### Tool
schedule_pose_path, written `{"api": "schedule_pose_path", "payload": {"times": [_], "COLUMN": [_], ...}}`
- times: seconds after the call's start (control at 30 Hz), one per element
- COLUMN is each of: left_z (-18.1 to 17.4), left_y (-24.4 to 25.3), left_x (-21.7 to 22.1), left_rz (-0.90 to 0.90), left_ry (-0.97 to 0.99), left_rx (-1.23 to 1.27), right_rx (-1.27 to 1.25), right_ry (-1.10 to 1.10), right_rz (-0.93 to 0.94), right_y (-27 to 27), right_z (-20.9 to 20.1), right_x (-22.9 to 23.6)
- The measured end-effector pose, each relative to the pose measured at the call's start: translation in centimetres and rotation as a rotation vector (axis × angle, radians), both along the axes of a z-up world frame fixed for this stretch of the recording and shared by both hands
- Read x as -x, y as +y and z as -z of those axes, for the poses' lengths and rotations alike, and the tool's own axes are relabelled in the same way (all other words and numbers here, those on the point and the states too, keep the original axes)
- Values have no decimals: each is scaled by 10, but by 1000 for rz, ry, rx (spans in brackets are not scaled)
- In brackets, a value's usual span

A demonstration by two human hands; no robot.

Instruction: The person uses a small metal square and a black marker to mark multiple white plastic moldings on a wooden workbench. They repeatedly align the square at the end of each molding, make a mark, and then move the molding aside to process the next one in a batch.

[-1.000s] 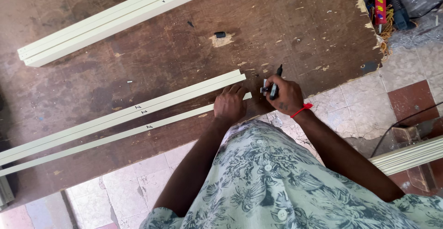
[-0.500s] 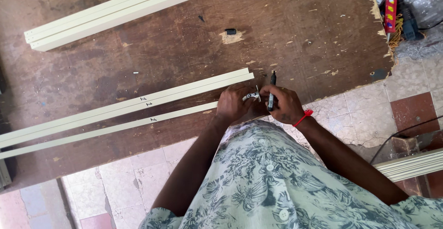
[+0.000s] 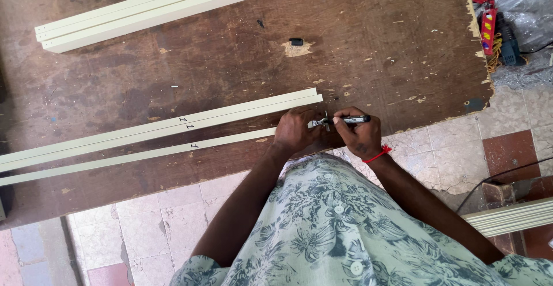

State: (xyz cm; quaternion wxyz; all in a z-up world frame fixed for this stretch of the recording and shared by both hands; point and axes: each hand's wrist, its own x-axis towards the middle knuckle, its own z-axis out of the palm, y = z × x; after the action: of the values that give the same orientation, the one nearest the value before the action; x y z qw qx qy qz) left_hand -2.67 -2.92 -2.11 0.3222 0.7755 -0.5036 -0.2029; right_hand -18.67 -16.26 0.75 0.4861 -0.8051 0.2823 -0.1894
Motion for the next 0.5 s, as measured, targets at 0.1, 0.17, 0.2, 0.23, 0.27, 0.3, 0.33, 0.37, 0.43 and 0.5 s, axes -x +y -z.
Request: {"api": "schedule_pose_path", "payload": {"times": [0.1, 0.17, 0.2, 0.23, 0.27, 0.3, 0.33, 0.37, 0.43, 0.5], "left_z": [2, 3, 4, 4, 4, 4, 4, 4, 3, 3], "left_y": [-1, -1, -1, -1, 0, 1, 1, 0, -1, -2], "left_x": [0, 0, 0, -1, -1, -1, 0, 0, 0, -1], "left_rz": [12, 14, 12, 9, 6, 4, 3, 5, 7, 4], "left_ry": [-7, -17, -16, -15, -1, 13, 27, 14, -14, -27], "left_rx": [-28, -23, -17, -12, -34, -56, -78, -74, -66, -14], "right_rx": [30, 147, 253, 358, 353, 347, 340, 318, 272, 266], "right_ry": [39, 19, -9, -37, -12, 13, 39, 44, 51, 0], "right_rz": [-27, -86, -134, -182, -220, -257, -293, -284, -267, -248], "right_y": [2, 1, 0, -2, -3, -5, -6, -6, -7, -7], "right_z": [-8, -15, -18, -21, -24, -26, -27, -29, -30, -31], "right_x": [-5, -9, -11, -13, -16, -17, -19, -20, -22, -24]}}
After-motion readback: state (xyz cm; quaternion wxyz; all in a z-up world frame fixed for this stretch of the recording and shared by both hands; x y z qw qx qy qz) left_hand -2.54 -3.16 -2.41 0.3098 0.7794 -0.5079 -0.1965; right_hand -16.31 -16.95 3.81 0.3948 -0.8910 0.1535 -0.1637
